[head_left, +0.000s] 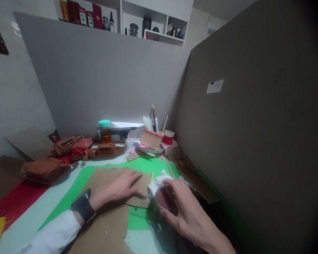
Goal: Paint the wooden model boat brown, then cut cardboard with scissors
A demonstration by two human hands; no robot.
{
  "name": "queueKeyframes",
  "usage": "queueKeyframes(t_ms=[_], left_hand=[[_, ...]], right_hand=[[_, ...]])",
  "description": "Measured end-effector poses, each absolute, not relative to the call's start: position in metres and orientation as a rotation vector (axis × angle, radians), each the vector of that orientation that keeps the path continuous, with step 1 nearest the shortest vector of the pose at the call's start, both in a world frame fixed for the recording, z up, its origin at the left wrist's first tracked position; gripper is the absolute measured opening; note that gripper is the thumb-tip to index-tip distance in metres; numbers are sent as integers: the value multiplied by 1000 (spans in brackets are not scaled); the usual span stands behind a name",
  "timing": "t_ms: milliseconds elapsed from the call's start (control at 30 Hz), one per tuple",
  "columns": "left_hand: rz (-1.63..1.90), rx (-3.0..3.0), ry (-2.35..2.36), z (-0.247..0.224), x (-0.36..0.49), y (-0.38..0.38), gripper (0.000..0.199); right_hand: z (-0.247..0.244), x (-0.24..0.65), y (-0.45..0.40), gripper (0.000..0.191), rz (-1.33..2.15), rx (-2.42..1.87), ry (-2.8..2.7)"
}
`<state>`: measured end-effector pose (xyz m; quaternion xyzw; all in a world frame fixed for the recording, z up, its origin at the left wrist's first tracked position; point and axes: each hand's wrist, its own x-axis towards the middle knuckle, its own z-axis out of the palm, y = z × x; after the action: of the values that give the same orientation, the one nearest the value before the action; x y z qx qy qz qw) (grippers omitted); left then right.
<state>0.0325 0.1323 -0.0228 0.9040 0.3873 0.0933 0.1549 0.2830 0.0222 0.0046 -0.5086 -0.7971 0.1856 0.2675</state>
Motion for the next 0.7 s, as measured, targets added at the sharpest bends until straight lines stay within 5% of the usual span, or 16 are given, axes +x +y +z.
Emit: queueKeyframes(t_ms=[367,500,700], left_hand=[[377,2658,1193,-42,18,104,34],[421,2662,1214,-48,17,97,28],[454,2633,1233,-69,18,101,45]], right_hand=[[46,270,73,42,214,-1325,-2142],[32,242,130,37,153,-1343,-2168],[-2,203,205,33,86,-1443,-2167]])
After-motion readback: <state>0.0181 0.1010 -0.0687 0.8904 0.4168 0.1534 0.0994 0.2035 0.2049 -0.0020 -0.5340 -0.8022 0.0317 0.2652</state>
